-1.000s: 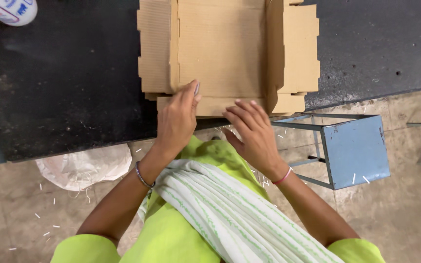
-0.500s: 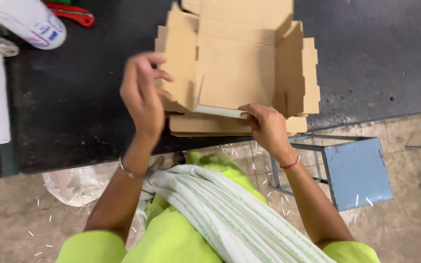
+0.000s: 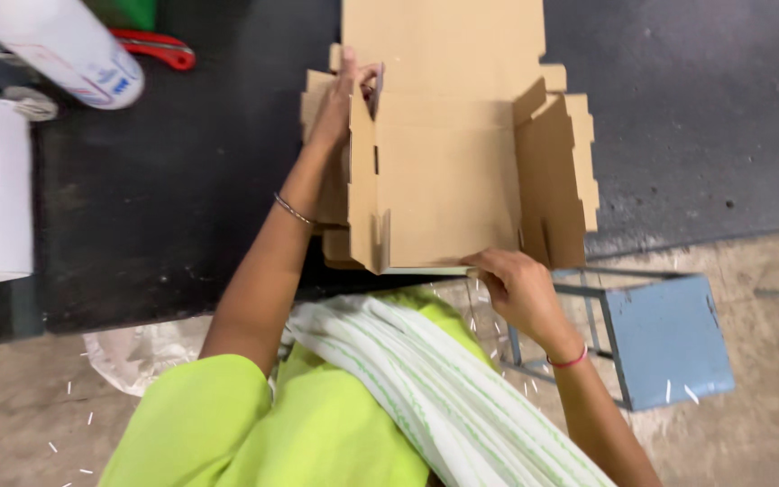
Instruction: The person folds flat cardboard box blanks on a workbench, creasing and tucking the flaps to form open boxes. They place white cardboard inserts into the boxes, stack the finished boxes aside, and at one point pick up plastic-wrapped round white lids from the table and set them down.
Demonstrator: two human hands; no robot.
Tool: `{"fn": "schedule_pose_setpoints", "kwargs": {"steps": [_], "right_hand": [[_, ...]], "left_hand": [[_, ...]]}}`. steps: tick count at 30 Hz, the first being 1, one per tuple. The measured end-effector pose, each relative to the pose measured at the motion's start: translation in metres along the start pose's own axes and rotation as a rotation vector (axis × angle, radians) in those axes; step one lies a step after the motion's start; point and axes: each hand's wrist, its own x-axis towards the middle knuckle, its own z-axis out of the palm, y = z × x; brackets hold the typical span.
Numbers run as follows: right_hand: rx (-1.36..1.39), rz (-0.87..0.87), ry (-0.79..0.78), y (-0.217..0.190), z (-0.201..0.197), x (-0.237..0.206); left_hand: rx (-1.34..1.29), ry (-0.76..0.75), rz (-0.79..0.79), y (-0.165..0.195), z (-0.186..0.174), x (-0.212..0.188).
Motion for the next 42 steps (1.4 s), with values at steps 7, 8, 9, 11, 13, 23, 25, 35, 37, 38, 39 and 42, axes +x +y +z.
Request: {"fn": "schedule_pose_setpoints", "kwargs": {"steps": [7, 8, 9, 11, 13, 23, 25, 35, 37, 38, 39, 42], "right_hand": [[0.338, 0.124, -0.298, 0.007, -0.023, -0.007], [0.328, 0.106, -0.175, 0.016, -0.026, -0.001], [0.317, 0.087, -0.057, 0.025, -0.026, 0.005], [0.316, 0.093, 0.161, 0.051, -0.024, 0.019], [0.49, 0.231, 0.315, 0.087, -0.029, 0.04], [0.876, 0.461, 0.376, 0.181, -0.042, 0.096], [0.889, 0.363, 0.387, 0.175, -0.04, 0.107], [-0.077, 0.23, 0.058, 0.065, -0.05, 0.077], [0.146, 0.027, 0.006, 0.044, -0.051, 0.062], [0.082, -0.112, -0.066, 0.036, -0.051, 0.054], [0.019, -0.247, -0.136, 0.029, -0.049, 0.044], [-0.164, -0.211, -0.276, 0.018, -0.031, 0.028]], "left_hand": [[-0.199, -0.037, 0.12, 0.002, 0.006, -0.044], [-0.13, 0.015, 0.131, 0.006, 0.01, -0.049], [-0.063, 0.071, 0.137, 0.009, 0.014, -0.054], [0.092, 0.164, 0.212, 0.017, 0.02, -0.06], [0.271, 0.232, 0.359, 0.023, 0.026, -0.062], [-0.158, 0.15, 0.052, 0.035, 0.043, -0.082], [-0.015, 0.216, 0.142, 0.03, 0.043, -0.081], [-0.154, 0.006, 0.123, -0.015, 0.032, -0.058], [0.002, -0.014, 0.066, -0.015, 0.03, -0.058], [-0.043, -0.045, 0.066, -0.013, 0.028, -0.058], [-0.086, -0.08, 0.065, -0.011, 0.025, -0.059], [-0.105, -0.114, 0.018, -0.001, 0.021, -0.063]]}}
